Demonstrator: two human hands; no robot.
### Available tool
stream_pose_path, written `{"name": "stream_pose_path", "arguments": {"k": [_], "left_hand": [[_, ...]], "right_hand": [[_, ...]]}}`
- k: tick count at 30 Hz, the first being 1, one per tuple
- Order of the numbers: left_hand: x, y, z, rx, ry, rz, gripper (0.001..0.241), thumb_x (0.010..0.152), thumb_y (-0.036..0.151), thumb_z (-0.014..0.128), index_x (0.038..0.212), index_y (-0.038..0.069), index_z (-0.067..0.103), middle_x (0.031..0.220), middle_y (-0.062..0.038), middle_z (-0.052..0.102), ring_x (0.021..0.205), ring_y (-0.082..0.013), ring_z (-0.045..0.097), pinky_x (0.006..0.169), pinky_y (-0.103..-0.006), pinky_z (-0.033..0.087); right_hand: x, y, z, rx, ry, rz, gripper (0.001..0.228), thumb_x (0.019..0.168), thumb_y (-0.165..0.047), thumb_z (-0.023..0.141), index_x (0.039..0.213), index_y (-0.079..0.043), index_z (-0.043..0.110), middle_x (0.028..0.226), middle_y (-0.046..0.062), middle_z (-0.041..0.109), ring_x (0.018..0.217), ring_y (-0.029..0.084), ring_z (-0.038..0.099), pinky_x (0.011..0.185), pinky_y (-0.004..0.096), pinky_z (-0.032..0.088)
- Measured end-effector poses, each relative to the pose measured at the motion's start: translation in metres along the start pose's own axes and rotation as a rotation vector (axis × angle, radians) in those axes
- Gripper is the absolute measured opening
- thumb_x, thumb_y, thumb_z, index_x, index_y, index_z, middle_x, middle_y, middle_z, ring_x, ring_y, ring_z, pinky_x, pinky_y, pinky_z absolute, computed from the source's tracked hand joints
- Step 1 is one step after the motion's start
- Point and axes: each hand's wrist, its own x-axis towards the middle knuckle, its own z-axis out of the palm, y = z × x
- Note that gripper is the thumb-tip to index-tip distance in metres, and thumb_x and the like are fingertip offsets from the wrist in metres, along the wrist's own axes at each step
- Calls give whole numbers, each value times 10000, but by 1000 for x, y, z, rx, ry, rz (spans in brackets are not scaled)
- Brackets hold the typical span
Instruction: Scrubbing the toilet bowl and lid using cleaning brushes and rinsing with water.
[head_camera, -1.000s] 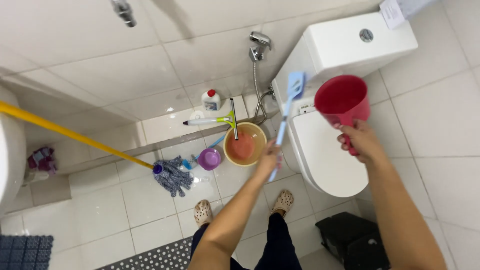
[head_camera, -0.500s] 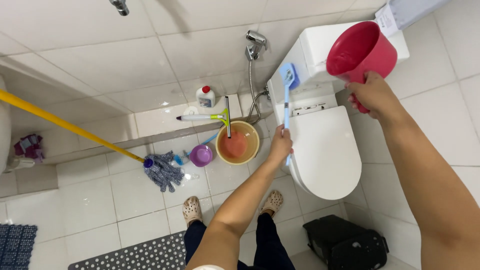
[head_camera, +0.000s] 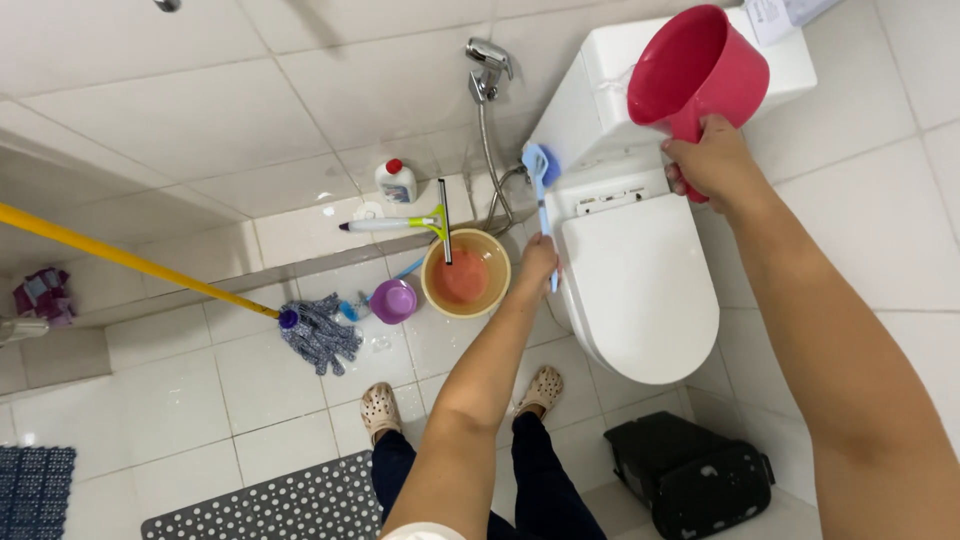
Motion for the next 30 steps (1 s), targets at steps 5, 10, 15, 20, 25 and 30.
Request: {"name": "stream_pose_path", "arguments": {"k": [5, 10, 15, 20, 25, 30], "left_hand": [[13, -22, 2, -12, -69, 132, 422, 1095, 343, 411, 1470, 155, 461, 589, -12, 471, 417, -140, 426, 361, -335, 356], [11, -28, -8, -9, -69, 7, 397, 1079, 327, 392, 1324, 32, 494, 555, -26, 436, 385, -171, 392, 337, -360, 325], [-2, -81, -51, 220, 47, 88, 411, 1079, 345, 430, 1254, 35, 636, 610, -6, 524, 492, -132, 512, 449, -311, 469], [14, -94, -125, 842, 83, 473, 389, 1016, 298, 539, 1306, 73, 668, 917, -216, 714, 808, -341, 704, 722, -433, 571], [25, -22, -123, 1399, 36, 410, 414, 980, 366, 527, 1351, 217, 633, 1032, -257, 727, 963, -453, 700, 860, -554, 560], [107, -50, -90, 1590, -30, 331, 412, 1014, 357, 439, 1369, 210, 587, 994, -257, 717, 930, -472, 695, 809, -598, 557]], "right_hand": [[3, 46, -11, 220, -9, -22, 272, 955, -43, 612, 1206, 21, 529, 863, 79, 605, 636, 122, 573, 476, 273, 465], [-18, 108, -16, 565, 14, -33, 241, 981, -48, 583, 1204, 37, 548, 947, 72, 646, 677, 97, 594, 492, 245, 459], [-31, 190, 5, 592, 45, 131, 294, 1022, -150, 550, 1271, -5, 485, 957, 121, 655, 616, 152, 586, 469, 283, 494], [-38, 267, 18, 613, -5, 257, 367, 1044, -250, 526, 1316, -8, 477, 1022, 132, 695, 614, 161, 606, 476, 292, 509], [-46, 327, 14, 693, 8, 406, 465, 1036, -321, 536, 1390, -38, 433, 1034, 128, 713, 598, 156, 597, 468, 281, 493], [-31, 360, 17, 733, -3, 465, 501, 1020, -349, 548, 1442, -98, 448, 1038, 106, 707, 548, 135, 536, 440, 274, 438]]}}
